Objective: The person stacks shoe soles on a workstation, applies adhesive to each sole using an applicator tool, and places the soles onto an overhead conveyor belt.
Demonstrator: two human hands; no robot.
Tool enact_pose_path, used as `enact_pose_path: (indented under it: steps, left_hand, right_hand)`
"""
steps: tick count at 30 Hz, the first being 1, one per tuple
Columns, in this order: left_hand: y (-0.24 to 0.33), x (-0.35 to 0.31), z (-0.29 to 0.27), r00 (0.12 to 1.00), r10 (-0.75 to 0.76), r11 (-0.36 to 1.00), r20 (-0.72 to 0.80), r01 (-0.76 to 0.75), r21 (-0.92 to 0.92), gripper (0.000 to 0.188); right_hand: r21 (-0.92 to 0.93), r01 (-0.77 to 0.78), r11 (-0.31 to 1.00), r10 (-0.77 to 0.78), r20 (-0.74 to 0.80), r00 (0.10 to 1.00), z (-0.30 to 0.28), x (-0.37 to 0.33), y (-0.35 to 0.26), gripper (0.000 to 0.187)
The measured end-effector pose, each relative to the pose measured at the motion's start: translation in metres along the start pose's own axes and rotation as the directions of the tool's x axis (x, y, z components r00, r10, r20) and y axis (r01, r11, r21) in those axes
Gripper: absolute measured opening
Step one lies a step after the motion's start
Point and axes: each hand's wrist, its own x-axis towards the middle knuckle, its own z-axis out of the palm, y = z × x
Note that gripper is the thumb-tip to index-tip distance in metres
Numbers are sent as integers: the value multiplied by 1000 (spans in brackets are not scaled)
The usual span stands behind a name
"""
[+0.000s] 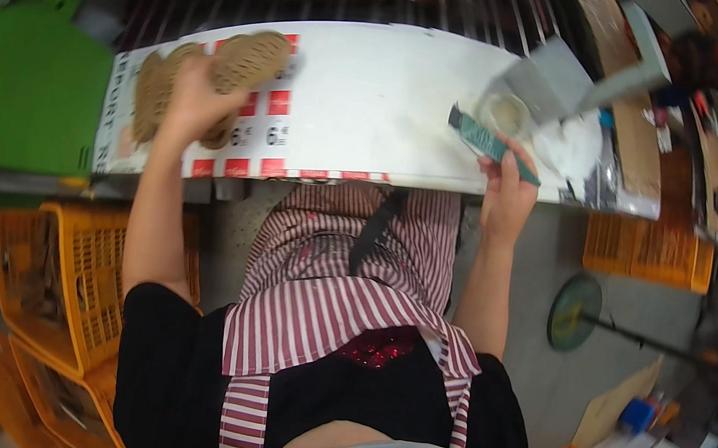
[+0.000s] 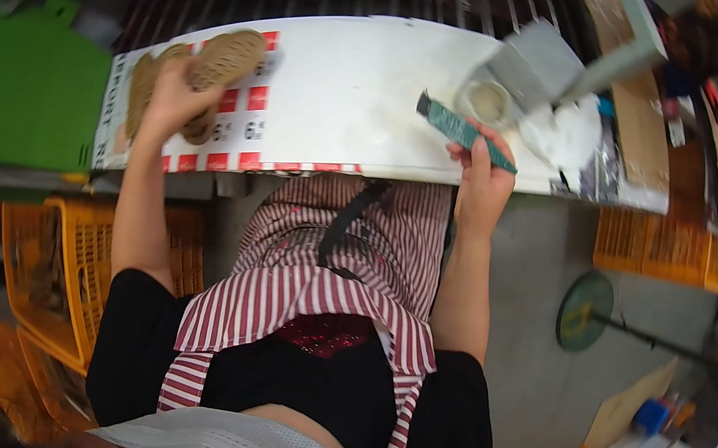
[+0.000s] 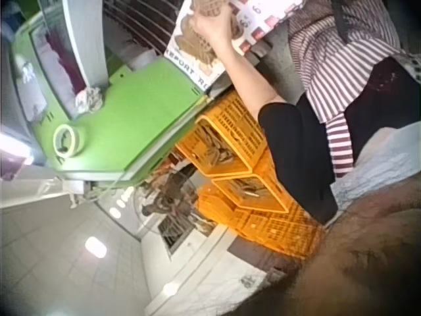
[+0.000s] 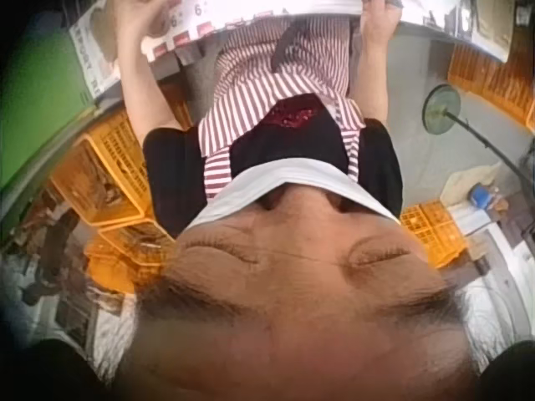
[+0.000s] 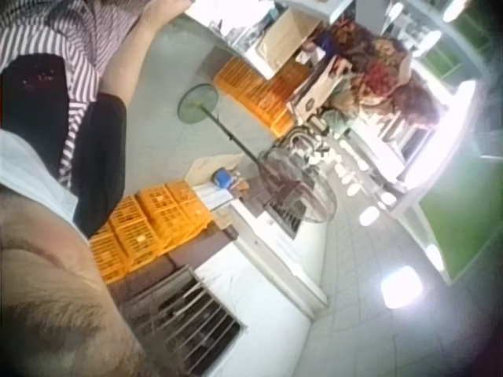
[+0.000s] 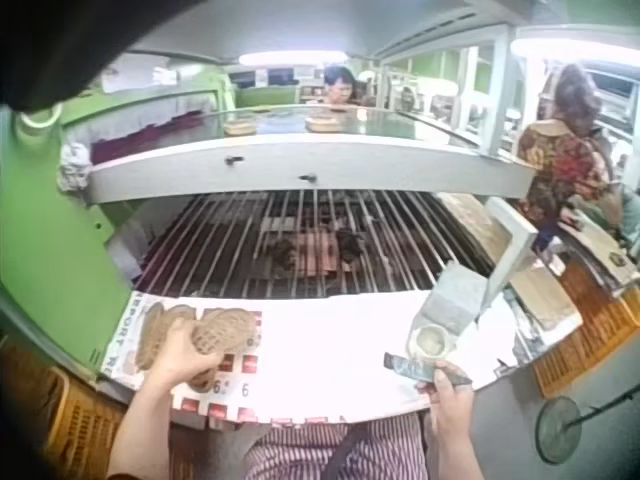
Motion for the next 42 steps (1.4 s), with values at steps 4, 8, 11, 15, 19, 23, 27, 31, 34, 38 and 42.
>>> enact_pose_path:
  steps: [4, 8, 11, 15, 19, 23, 27, 31, 34, 38, 42]
  left_hand:
    - [-4, -9, -7, 969, -82, 493, 233, 242, -836, 40]
    - [-13, -15, 15, 906, 79, -124, 416, 423, -898, 30]
    - [33, -26, 24, 923, 64, -276, 380, 383, -882, 37]
    - [27, -30, 46, 917, 97, -533, 388, 377, -758, 42]
    - [43, -37, 55, 889, 185, -604, 418, 438, -665, 43]
    - [54, -38, 63, 870, 364, -583, 334, 492, -646, 44]
    - [59, -40, 70, 877, 318, -476, 361, 477, -739, 50]
    - [74, -44, 69, 891, 287, -476, 351, 451, -755, 46]
    - [74, -45, 79, 901, 303, -462, 311, 424, -779, 53]
    - [85, -46, 84, 923, 272, -308, 271, 351, -884, 63]
    - [98, -49, 95, 958, 209, -85, 198, 220, -972, 65]
  right_hand:
    - [-451, 182, 874, -206, -5, 979, -2, 16, -56, 23]
    - [-728, 136, 672, -226, -26, 974, -7, 30, -69, 25]
    - [-842, 136, 521, -228, 17, 974, -15, 42, -54, 27]
    - [-897, 118, 426, -173, 47, 984, -23, 54, -32, 33]
    - [-891, 82, 446, -153, 14, 988, -26, 56, -29, 33]
    - [-888, 84, 453, -163, 10, 987, -21, 54, -40, 33]
    - [-876, 22, 481, -142, -53, 988, -13, 47, -56, 34]
    - [-838, -30, 545, -102, -102, 990, -12, 42, -59, 34]
    - [-761, -42, 647, -102, -140, 985, -14, 38, -55, 31]
    - [-714, -38, 700, -98, -148, 984, -14, 29, -58, 28]
    - [-708, 6, 706, -129, -120, 984, -12, 16, -64, 26]
